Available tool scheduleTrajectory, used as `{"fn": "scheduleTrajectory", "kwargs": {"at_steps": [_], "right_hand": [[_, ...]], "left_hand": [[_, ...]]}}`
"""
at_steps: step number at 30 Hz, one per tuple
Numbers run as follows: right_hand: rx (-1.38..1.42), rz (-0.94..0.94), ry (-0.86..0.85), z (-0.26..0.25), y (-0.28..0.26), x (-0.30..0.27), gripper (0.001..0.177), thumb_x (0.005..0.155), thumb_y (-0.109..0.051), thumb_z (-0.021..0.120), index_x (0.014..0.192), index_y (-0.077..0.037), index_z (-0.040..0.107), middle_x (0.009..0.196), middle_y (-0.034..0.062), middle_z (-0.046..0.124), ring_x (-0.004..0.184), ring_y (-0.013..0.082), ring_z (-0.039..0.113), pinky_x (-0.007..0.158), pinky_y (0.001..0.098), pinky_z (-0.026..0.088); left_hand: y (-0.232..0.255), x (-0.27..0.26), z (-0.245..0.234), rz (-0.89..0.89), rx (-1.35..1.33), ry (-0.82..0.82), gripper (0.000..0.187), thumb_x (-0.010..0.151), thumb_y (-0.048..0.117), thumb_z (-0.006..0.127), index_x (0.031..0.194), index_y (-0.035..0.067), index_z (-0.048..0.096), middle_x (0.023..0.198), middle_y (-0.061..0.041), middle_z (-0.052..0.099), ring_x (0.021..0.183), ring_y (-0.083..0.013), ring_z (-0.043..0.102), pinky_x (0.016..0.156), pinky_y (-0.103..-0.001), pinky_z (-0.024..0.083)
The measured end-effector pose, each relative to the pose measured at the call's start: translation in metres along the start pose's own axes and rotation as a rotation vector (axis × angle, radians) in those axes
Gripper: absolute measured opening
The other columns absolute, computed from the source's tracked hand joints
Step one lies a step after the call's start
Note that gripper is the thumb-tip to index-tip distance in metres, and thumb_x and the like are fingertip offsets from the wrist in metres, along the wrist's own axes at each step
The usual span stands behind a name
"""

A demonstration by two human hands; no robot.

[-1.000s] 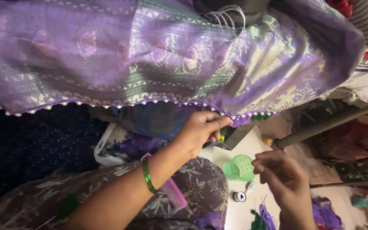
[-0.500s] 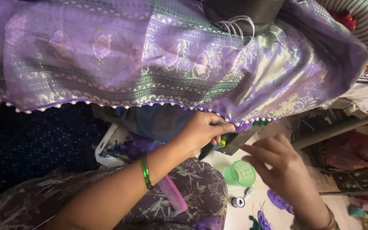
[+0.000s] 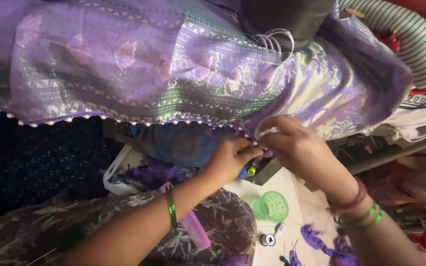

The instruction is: Sewing decorative beads and fringe onto the edge of a purple fabric.

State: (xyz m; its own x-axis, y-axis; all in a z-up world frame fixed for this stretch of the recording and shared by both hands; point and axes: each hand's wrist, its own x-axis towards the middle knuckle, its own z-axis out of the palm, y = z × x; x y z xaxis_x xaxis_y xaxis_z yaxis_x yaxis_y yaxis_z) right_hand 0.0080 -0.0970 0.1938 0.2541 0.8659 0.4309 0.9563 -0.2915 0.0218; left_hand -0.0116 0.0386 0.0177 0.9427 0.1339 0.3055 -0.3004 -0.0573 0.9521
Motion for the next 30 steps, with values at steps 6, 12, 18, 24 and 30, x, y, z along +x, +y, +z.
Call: {"fn": "scheduleTrajectory", "kwargs": {"at_steps": [6,12,18,24,30], "right_hand": [[0.034,-0.137,-0.224,0.012,0.011,0.024,0.021,0.078,-0.007,0.073,0.098,-0.01,0.074,0.099,0.0067,0.067,0.081,0.0268,0.071,0.066,0.0377,0.057],[-0.108,0.031,-0.226,0.031,0.023,0.026,0.014,0.079,-0.011,0.071,0.091,-0.015,0.074,0.088,0.005,0.065,0.073,0.0304,0.069,0.063,0.0421,0.056],[-0.071,0.081,-0.226,0.023,0.015,0.015,0.011,0.081,-0.011,0.072,0.091,-0.012,0.075,0.092,0.006,0.067,0.08,0.0302,0.07,0.067,0.0415,0.056],[0.113,0.215,0.163,0.035,0.002,-0.034,0.017,0.088,-0.002,0.074,0.104,-0.005,0.075,0.101,0.0103,0.073,0.086,0.0217,0.074,0.074,0.0333,0.059],[0.422,0.505,0.118,0.049,0.009,-0.072,0.018,0.086,-0.001,0.073,0.104,-0.003,0.073,0.088,0.009,0.078,0.07,0.016,0.074,0.061,0.0277,0.058]], "left_hand": [[-0.009,-0.012,0.013,0.043,-0.07,0.133,0.018,0.1,0.016,0.065,0.109,0.003,0.076,0.082,-0.007,0.075,0.071,-0.0107,0.068,0.067,-0.028,0.053],[0.037,-0.019,-0.011,0.081,0.047,0.262,0.018,0.09,0.014,0.071,0.104,0.003,0.076,0.086,-0.01,0.076,0.075,-0.0184,0.076,0.066,-0.031,0.056],[0.057,-0.025,-0.014,0.643,0.707,0.242,0.015,0.08,0.009,0.073,0.092,0.0,0.072,0.081,-0.016,0.069,0.082,-0.0373,0.068,0.073,-0.046,0.051],[-0.032,-0.003,0.014,-0.292,-0.565,0.009,0.013,0.096,0.01,0.072,0.103,-0.001,0.072,0.088,-0.007,0.07,0.082,-0.0168,0.062,0.076,-0.033,0.051],[-0.017,-0.014,0.009,-0.284,-0.703,0.013,0.018,0.092,0.01,0.073,0.107,0.001,0.073,0.095,-0.005,0.076,0.09,-0.0117,0.069,0.085,-0.026,0.052]]}}
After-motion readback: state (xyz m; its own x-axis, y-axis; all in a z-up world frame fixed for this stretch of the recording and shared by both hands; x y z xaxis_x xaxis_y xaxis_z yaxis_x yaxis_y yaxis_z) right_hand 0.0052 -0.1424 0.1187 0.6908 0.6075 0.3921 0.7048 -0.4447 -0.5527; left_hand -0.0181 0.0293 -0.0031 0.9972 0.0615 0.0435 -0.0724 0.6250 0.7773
